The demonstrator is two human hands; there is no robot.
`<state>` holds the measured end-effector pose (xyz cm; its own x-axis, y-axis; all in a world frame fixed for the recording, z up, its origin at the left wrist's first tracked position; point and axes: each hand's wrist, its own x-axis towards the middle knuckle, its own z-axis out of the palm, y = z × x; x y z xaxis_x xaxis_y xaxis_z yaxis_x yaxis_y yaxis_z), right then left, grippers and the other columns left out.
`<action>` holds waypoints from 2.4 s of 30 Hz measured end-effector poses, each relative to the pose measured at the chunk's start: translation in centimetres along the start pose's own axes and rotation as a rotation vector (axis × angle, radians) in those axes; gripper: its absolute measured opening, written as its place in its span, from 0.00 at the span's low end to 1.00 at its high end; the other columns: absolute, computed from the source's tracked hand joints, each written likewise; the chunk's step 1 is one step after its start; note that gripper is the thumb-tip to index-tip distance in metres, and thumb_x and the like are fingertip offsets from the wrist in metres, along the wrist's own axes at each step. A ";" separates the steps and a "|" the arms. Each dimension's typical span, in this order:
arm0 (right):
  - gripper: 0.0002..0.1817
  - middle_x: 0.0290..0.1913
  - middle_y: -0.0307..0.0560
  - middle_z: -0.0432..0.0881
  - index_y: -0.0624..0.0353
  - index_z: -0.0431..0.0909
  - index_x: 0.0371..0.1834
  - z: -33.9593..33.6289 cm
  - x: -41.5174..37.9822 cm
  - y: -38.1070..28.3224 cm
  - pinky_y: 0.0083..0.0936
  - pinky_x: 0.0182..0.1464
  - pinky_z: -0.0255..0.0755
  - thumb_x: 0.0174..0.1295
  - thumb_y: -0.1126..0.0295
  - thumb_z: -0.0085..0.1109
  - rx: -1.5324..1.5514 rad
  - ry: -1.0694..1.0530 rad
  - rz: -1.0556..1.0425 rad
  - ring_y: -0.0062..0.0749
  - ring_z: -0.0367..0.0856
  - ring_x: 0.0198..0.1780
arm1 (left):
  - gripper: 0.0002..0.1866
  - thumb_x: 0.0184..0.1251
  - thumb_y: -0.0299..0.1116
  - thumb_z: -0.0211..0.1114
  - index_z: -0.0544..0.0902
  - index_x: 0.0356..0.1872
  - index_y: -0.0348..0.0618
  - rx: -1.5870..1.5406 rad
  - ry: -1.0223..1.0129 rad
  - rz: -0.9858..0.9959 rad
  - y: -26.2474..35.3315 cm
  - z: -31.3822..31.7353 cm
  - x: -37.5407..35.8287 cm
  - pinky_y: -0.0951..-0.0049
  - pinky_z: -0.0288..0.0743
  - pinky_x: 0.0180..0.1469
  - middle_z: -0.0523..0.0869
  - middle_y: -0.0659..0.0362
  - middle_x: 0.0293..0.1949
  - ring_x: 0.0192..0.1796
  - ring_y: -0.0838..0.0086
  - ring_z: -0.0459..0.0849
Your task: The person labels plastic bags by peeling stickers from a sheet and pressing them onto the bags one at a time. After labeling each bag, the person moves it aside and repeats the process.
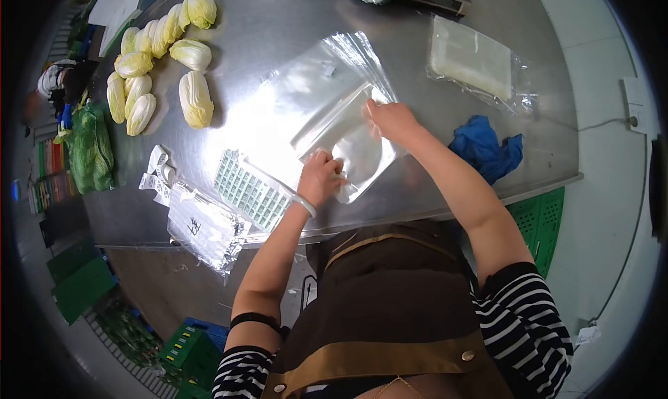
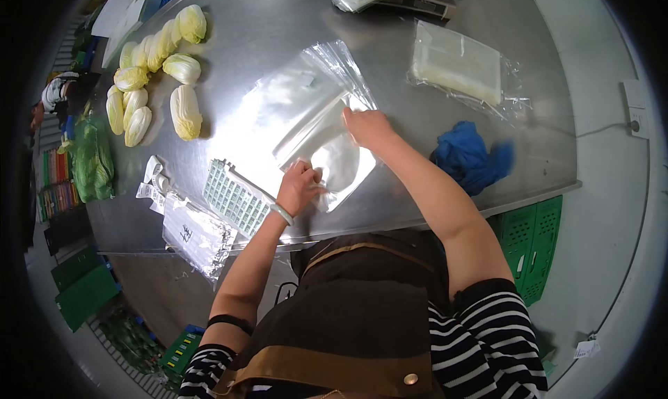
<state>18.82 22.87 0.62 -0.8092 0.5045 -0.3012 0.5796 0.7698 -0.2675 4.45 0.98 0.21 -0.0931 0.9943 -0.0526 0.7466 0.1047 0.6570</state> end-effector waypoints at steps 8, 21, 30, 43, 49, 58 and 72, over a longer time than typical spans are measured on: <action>0.10 0.28 0.49 0.80 0.57 0.71 0.39 -5.4 -0.6 1.7 0.34 0.34 0.71 0.61 0.67 0.61 0.831 -0.001 0.084 0.41 0.78 0.30 | 0.08 0.66 0.31 0.62 0.82 0.41 0.38 -0.529 0.250 -0.463 -4.2 0.2 0.3 0.71 0.72 0.40 0.81 0.57 0.29 0.33 0.73 0.79; 0.13 0.38 0.53 0.80 0.59 0.71 0.42 -0.8 0.9 1.6 0.42 0.40 0.71 0.55 0.72 0.62 0.116 0.010 -0.053 0.52 0.79 0.41 | 0.09 0.50 0.28 0.72 0.82 0.33 0.42 -0.179 0.011 0.004 -2.0 0.7 0.3 0.67 0.74 0.41 0.80 0.56 0.31 0.36 0.60 0.80; 0.14 0.54 0.47 0.76 0.54 0.74 0.50 -3.5 -4.2 -1.7 0.41 0.54 0.69 0.61 0.67 0.58 -0.078 0.576 -0.255 0.47 0.71 0.58 | 0.12 0.70 0.35 0.56 0.82 0.47 0.41 -0.690 0.488 -0.592 -8.6 -8.1 1.5 0.78 0.72 0.37 0.83 0.60 0.39 0.32 0.81 0.75; 0.37 0.69 0.58 0.62 0.54 0.64 0.68 3.1 -4.0 -11.3 0.49 0.66 0.59 0.60 0.46 0.59 0.172 0.031 -0.198 0.53 0.64 0.68 | 0.11 0.60 0.25 0.68 0.80 0.42 0.35 -0.494 0.107 -0.695 -16.1 -16.7 -5.2 0.78 0.76 0.40 0.85 0.61 0.32 0.35 0.80 0.81; 0.33 0.52 0.58 0.77 0.62 0.69 0.59 -0.3 -4.5 -16.6 0.37 0.56 0.70 0.57 0.51 0.66 1.004 0.048 -0.258 0.51 0.77 0.53 | 0.09 0.63 0.22 0.65 0.79 0.43 0.35 -0.752 0.159 -0.441 -1.4 -20.8 -2.7 0.78 0.76 0.44 0.85 0.62 0.37 0.38 0.80 0.82; 0.12 0.30 0.53 0.79 0.60 0.75 0.42 -4.0 -6.4 -15.5 0.37 0.39 0.72 0.66 0.61 0.58 0.944 0.012 -0.389 0.42 0.81 0.35 | 0.19 0.60 0.23 0.68 0.77 0.52 0.37 -0.731 0.188 -0.294 2.8 -21.9 -2.6 0.76 0.74 0.51 0.83 0.60 0.45 0.47 0.78 0.80; 0.13 0.27 0.47 0.79 0.58 0.70 0.39 -11.5 -4.9 -17.0 0.38 0.32 0.71 0.61 0.64 0.61 0.639 0.622 -0.511 0.46 0.79 0.29 | 0.10 0.63 0.23 0.66 0.80 0.45 0.35 -0.826 0.166 -0.309 8.6 -21.0 -2.4 0.81 0.72 0.43 0.83 0.64 0.37 0.40 0.84 0.78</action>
<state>11.79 11.83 17.14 -0.7751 0.4287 0.4641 -0.0519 0.6888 -0.7231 -2.76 -0.97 21.80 -0.3534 0.9015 -0.2497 -0.0338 0.2545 0.9665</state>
